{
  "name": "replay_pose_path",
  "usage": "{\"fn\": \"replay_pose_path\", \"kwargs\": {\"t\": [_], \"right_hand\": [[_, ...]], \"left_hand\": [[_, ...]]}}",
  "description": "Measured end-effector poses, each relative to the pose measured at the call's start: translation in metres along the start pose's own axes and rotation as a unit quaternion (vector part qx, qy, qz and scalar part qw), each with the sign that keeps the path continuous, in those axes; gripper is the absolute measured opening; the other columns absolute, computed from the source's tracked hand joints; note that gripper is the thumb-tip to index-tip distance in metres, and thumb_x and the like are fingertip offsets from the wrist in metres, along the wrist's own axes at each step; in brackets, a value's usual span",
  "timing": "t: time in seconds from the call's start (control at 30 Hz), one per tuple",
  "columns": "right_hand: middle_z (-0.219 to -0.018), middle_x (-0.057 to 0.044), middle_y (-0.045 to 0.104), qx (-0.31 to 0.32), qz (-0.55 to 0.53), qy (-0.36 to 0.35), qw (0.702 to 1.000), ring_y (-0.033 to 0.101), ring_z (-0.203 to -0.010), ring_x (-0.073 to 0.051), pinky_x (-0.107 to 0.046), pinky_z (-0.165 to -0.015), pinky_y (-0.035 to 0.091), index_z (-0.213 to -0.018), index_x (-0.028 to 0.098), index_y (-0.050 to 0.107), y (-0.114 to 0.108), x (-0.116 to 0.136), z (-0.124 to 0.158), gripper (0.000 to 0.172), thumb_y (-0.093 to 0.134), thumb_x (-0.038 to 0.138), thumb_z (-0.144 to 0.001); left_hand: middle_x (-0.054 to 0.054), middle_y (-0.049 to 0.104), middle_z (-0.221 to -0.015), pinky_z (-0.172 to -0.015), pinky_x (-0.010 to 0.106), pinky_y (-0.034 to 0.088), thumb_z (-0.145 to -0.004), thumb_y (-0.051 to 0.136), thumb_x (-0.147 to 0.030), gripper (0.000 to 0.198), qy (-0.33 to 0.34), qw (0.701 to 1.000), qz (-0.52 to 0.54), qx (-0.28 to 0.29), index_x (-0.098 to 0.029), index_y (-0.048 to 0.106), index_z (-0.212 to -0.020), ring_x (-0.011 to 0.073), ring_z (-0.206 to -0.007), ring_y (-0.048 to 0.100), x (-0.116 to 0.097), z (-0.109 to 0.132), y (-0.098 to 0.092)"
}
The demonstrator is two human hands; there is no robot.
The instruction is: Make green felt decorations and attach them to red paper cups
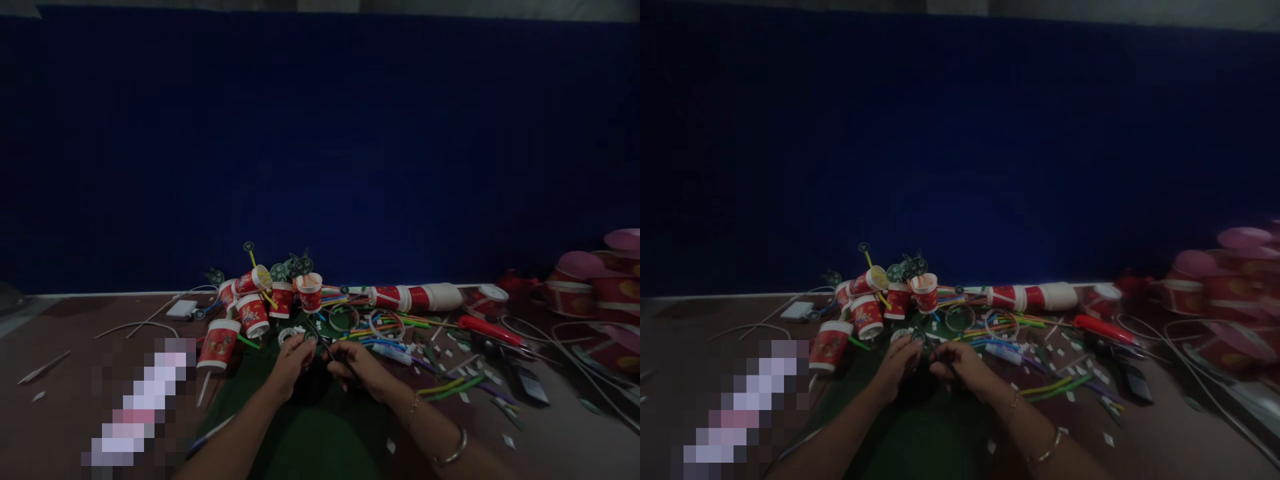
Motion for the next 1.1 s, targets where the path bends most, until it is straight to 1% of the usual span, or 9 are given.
{"fn": "replay_pose_path", "kwargs": {"t": [0.23, 0.37, 0.5, 0.6, 0.7, 0.8, 0.87, 0.93, 1.1], "right_hand": [[-0.051, 0.009, 0.047, 0.01, 0.008, -0.02, 1.0, 0.038, -0.036, -0.002, -0.015, -0.035, 0.03, -0.081, 0.015, 0.056, -0.0001, 0.0009, -0.0009, 0.04, 0.073, 0.046, -0.063], [-0.056, 0.007, 0.048, 0.019, -0.002, -0.028, 0.999, 0.039, -0.038, -0.002, -0.015, -0.036, 0.032, -0.08, 0.015, 0.057, 0.0009, 0.0008, -0.0013, 0.039, 0.074, 0.046, -0.062], [-0.065, 0.005, 0.053, 0.011, -0.003, -0.022, 1.0, 0.039, -0.039, -0.002, -0.015, -0.035, 0.032, -0.079, 0.015, 0.057, -0.0012, -0.0011, -0.0013, 0.039, 0.075, 0.045, -0.061], [-0.061, 0.005, 0.052, 0.008, 0.009, -0.015, 1.0, 0.038, -0.037, -0.002, -0.015, -0.034, 0.029, -0.078, 0.015, 0.057, -0.0021, -0.0024, -0.0014, 0.04, 0.075, 0.046, -0.06], [-0.057, 0.007, 0.049, 0.004, 0.014, -0.013, 1.0, 0.037, -0.036, -0.002, -0.015, -0.034, 0.029, -0.077, 0.015, 0.057, -0.0024, -0.002, -0.0018, 0.04, 0.075, 0.047, -0.06], [-0.057, 0.007, 0.049, -0.008, 0.006, -0.015, 1.0, 0.038, -0.038, -0.001, -0.015, -0.035, 0.032, -0.077, 0.015, 0.056, -0.004, -0.0011, -0.0028, 0.041, 0.075, 0.047, -0.059], [-0.058, 0.007, 0.049, -0.014, 0.002, -0.019, 1.0, 0.039, -0.039, -0.002, -0.015, -0.035, 0.033, -0.078, 0.015, 0.055, -0.0048, -0.0003, -0.0032, 0.042, 0.076, 0.046, -0.059], [-0.058, 0.007, 0.05, -0.011, 0.002, -0.021, 1.0, 0.039, -0.039, -0.002, -0.015, -0.035, 0.035, -0.078, 0.015, 0.056, -0.0042, 0.0002, -0.0031, 0.042, 0.076, 0.046, -0.058], [-0.052, 0.009, 0.049, 0.006, 0.003, 0.0, 1.0, 0.041, -0.037, -0.003, -0.015, -0.035, 0.033, -0.08, 0.016, 0.055, -0.001, -0.0039, -0.0014, 0.041, 0.077, 0.043, -0.058]], "left_hand": [[-0.008, 0.037, -0.042, -0.037, 0.017, 0.014, -0.062, 0.068, -0.043, 0.038, -0.009, 1.0, 0.02, 0.005, -0.017, 0.042, -0.053, 0.0028, -0.036, 0.027, 0.0031, 0.0002, -0.0005], [-0.009, 0.034, -0.04, -0.037, 0.018, 0.012, -0.062, 0.067, -0.043, 0.038, -0.007, 1.0, 0.028, 0.011, -0.017, 0.042, -0.052, 0.0028, -0.035, 0.025, 0.0046, -0.0005, -0.0007], [-0.009, 0.032, -0.039, -0.036, 0.018, 0.011, -0.061, 0.067, -0.04, 0.037, -0.004, 0.999, 0.048, 0.016, -0.017, 0.039, -0.051, 0.0026, -0.035, 0.022, 0.0061, -0.0024, -0.0018], [-0.01, 0.031, -0.038, -0.036, 0.018, 0.011, -0.059, 0.068, -0.038, 0.037, 0.001, 0.998, 0.062, 0.014, -0.018, 0.038, -0.051, 0.0026, -0.035, 0.022, 0.0058, -0.0037, -0.0031], [-0.01, 0.031, -0.039, -0.036, 0.017, 0.011, -0.058, 0.069, -0.04, 0.039, 0.001, 0.998, 0.058, -0.005, -0.017, 0.039, -0.051, 0.0023, -0.035, 0.022, 0.0041, -0.0029, -0.0054], [-0.01, 0.032, -0.04, -0.036, 0.017, 0.012, -0.06, 0.069, -0.045, 0.038, 0.001, 0.999, 0.033, -0.024, -0.016, 0.045, -0.054, 0.0021, -0.035, 0.023, 0.0015, -0.0002, -0.0058], [-0.008, 0.037, -0.041, -0.037, 0.016, 0.015, -0.062, 0.068, -0.048, 0.037, 0.006, 1.0, 0.016, -0.023, -0.015, 0.051, -0.058, 0.0027, -0.037, 0.027, -0.0006, 0.0013, -0.0035], [-0.007, 0.04, -0.042, -0.038, 0.016, 0.018, -0.064, 0.068, -0.048, 0.036, 0.016, 1.0, 0.005, -0.022, -0.015, 0.054, -0.06, 0.0033, -0.038, 0.03, -0.0023, 0.002, -0.0021], [-0.008, 0.036, -0.041, -0.037, 0.017, 0.016, -0.063, 0.068, -0.043, 0.037, 0.013, 1.0, 0.002, -0.008, -0.016, 0.046, -0.052, 0.003, -0.038, 0.028, 0.0005, 0.0002, -0.0012]]}}
Point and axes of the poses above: each hand's wrist, its own z-axis away from the middle knuckle, its own y-axis out of the palm, x = y × z, the point moved 10 cm from there along -z, towards the middle knuckle
